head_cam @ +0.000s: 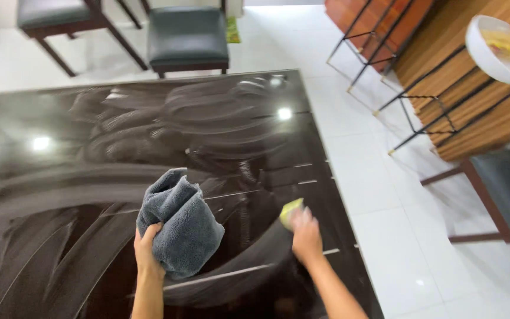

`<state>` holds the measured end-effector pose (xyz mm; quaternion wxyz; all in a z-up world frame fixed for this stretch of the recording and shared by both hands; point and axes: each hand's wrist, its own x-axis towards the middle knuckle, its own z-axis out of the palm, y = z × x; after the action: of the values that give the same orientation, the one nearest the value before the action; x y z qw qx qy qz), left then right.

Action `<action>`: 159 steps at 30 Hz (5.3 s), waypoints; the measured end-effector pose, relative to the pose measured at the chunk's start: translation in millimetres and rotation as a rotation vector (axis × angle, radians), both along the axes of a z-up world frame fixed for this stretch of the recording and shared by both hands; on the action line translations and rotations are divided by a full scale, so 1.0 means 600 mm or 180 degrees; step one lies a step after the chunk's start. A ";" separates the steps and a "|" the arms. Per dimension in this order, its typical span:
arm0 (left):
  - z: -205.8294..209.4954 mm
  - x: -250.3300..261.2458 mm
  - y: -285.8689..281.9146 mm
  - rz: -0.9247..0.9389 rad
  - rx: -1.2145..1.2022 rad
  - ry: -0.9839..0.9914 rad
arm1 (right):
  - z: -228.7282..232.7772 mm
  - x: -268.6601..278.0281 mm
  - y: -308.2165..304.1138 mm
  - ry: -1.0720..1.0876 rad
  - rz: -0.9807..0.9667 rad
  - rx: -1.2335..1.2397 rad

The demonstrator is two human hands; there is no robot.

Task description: Cleaning a large dark dining table using a soapy sponge and then wiping it with a cloth.

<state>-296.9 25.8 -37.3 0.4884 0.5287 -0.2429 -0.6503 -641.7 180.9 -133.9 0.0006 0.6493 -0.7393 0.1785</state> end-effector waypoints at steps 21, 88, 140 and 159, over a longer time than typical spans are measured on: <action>-0.021 -0.517 0.179 -0.0558 -0.0057 0.0111 | 0.009 -0.165 0.169 -0.0752 0.0657 -0.0318; 0.069 -1.867 -0.383 -0.0509 -0.1060 0.0533 | 0.193 -1.724 -0.608 -0.3425 0.1354 0.0710; -0.153 -0.665 -0.130 -0.0594 0.1514 -0.2443 | 0.042 -0.508 -0.937 0.0054 0.2841 0.2327; -0.143 -0.878 -0.366 -0.0318 0.2379 -0.4442 | -0.071 -0.194 -0.970 0.0404 0.2155 0.0972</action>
<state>-823.5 -194.0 -123.2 -0.0163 0.9317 -0.2821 -0.2283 -758.3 -401.3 -176.4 -0.1095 0.8593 -0.4994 0.0157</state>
